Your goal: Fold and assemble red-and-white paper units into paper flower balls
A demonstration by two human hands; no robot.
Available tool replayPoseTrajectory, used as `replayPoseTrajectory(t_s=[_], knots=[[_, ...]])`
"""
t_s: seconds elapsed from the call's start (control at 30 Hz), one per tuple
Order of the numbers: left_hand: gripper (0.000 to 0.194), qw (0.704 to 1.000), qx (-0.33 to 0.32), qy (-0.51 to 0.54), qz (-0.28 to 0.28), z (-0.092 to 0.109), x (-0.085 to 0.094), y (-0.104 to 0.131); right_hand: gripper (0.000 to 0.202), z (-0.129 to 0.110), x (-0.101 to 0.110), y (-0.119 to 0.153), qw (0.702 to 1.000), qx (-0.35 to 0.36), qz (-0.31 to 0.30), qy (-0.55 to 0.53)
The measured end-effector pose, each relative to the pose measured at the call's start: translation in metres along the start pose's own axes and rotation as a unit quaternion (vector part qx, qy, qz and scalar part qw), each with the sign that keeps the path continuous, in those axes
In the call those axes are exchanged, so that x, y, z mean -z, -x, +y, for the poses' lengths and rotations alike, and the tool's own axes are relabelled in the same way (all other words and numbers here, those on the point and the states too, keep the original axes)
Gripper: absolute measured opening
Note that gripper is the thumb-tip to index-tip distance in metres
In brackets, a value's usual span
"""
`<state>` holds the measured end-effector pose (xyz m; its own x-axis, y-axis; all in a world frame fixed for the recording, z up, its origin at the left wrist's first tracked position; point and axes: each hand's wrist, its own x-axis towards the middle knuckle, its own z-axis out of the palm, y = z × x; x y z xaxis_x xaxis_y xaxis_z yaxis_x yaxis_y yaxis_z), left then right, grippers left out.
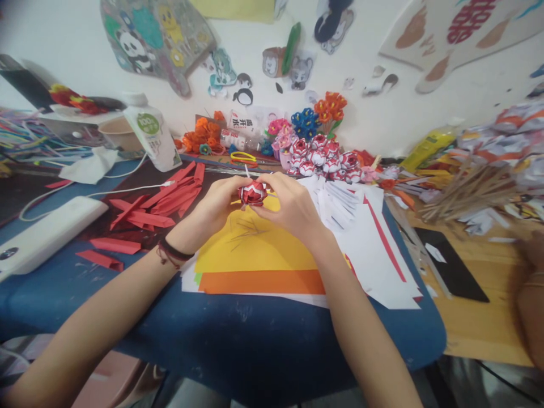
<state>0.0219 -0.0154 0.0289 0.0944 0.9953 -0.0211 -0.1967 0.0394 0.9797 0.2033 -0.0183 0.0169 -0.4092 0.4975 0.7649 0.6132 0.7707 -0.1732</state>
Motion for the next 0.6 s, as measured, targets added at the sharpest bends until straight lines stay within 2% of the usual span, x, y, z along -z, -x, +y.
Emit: replayPoseTrajectory(t_s=[0.17, 0.4, 0.6], knots=[[0.023, 0.999, 0.027, -0.015, 0.017, 0.0008, -0.0007, 0.0003, 0.031, 0.0014, -0.0015, 0.0020, 1.000, 0.009, -0.004, 0.025], [0.021, 0.999, 0.021, -0.021, 0.019, 0.0024, -0.0024, 0.0027, 0.027, 0.0012, -0.0022, 0.0024, 0.996, 0.039, 0.020, 0.072], [0.019, 0.999, 0.028, -0.016, 0.028, 0.0033, -0.0026, 0.0024, 0.026, -0.0010, -0.0026, 0.0016, 0.995, 0.032, 0.021, 0.093]])
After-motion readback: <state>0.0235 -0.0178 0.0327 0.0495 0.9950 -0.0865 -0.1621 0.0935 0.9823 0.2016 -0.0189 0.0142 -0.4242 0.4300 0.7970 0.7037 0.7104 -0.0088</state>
